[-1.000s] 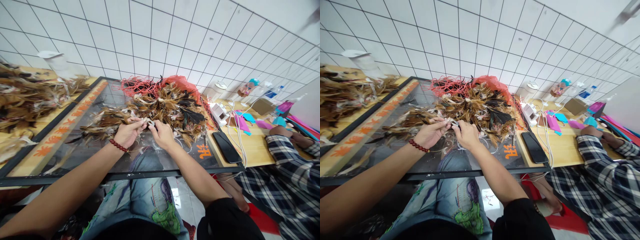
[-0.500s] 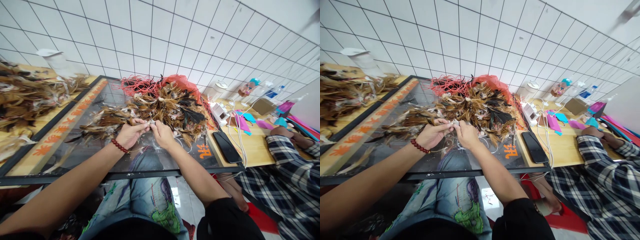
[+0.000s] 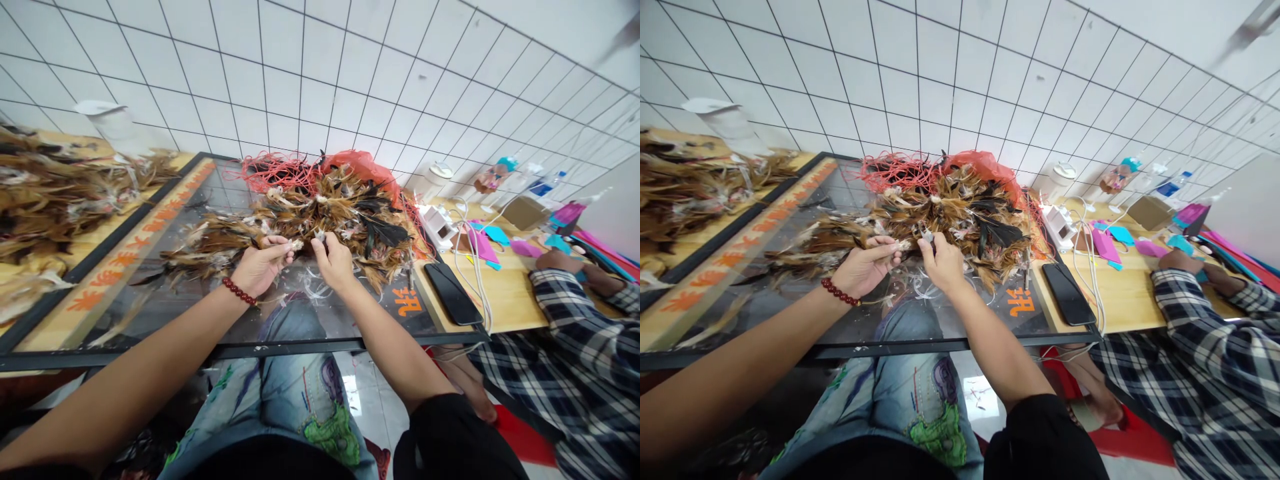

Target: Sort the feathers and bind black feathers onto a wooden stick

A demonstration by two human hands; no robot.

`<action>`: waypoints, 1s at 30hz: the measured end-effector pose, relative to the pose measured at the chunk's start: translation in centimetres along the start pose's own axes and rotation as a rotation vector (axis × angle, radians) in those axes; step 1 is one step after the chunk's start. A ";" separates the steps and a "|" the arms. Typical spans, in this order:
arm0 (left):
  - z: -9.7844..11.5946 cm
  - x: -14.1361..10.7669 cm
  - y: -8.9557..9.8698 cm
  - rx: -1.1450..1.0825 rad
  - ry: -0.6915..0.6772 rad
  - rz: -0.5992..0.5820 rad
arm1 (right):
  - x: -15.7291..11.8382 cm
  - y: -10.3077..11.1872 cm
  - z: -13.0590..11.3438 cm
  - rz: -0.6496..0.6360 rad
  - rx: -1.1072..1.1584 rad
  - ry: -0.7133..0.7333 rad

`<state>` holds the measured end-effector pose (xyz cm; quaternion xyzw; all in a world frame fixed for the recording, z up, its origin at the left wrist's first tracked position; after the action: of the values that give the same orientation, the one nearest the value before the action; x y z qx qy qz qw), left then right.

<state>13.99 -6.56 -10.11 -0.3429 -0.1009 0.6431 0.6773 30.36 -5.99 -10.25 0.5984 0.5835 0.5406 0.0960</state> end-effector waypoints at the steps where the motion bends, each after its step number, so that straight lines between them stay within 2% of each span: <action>1: 0.1 0.0 0.1 0.000 0.000 -0.001 | 0.0 0.1 0.0 0.002 0.003 0.000; 9: 1.9 0.0 0.6 -0.146 0.018 0.019 | 0.0 0.2 -0.1 -0.131 -0.148 -0.026; 13: 2.0 -0.1 0.7 -0.176 0.059 0.013 | -0.2 0.0 0.1 -0.211 -0.213 -0.019; 15: 1.9 0.0 0.8 -0.170 0.080 0.001 | -0.1 0.0 0.5 -0.207 -0.171 -0.046; 17: 1.8 0.1 0.9 -0.151 0.092 -0.015 | 0.1 -0.1 1.0 -0.121 -0.009 -0.101; 19: 1.5 0.2 0.8 -0.083 0.097 -0.034 | 0.4 -0.3 1.5 0.001 0.276 -0.151; 21: 1.0 0.1 0.7 0.074 0.093 -0.041 | 0.7 -0.8 1.8 0.063 0.579 -0.182; 23: 0.5 -0.1 0.5 0.275 0.074 -0.033 | 0.7 -1.2 1.7 0.068 0.790 -0.215; 26: -0.3 -0.5 -0.1 0.446 0.018 -0.040 | 0.6 -1.4 1.0 0.068 0.930 -0.260; 30: -0.8 -0.7 -0.7 0.451 -0.040 -0.099 | 0.5 -1.1 -0.2 0.062 1.023 -0.278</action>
<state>14.94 -7.46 -10.08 -0.1650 0.0153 0.6220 0.7653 29.42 -5.38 -10.72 0.6518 0.7365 0.1049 -0.1476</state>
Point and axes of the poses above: each hand's wrist, its own x-axis towards the middle knuckle, its own y-axis out of the back of the hand, z = x × y, the point moved 2 cm from there along x, towards the middle knuckle, and after that the axes turned 12 degrees about y, right-handed, at the moved point
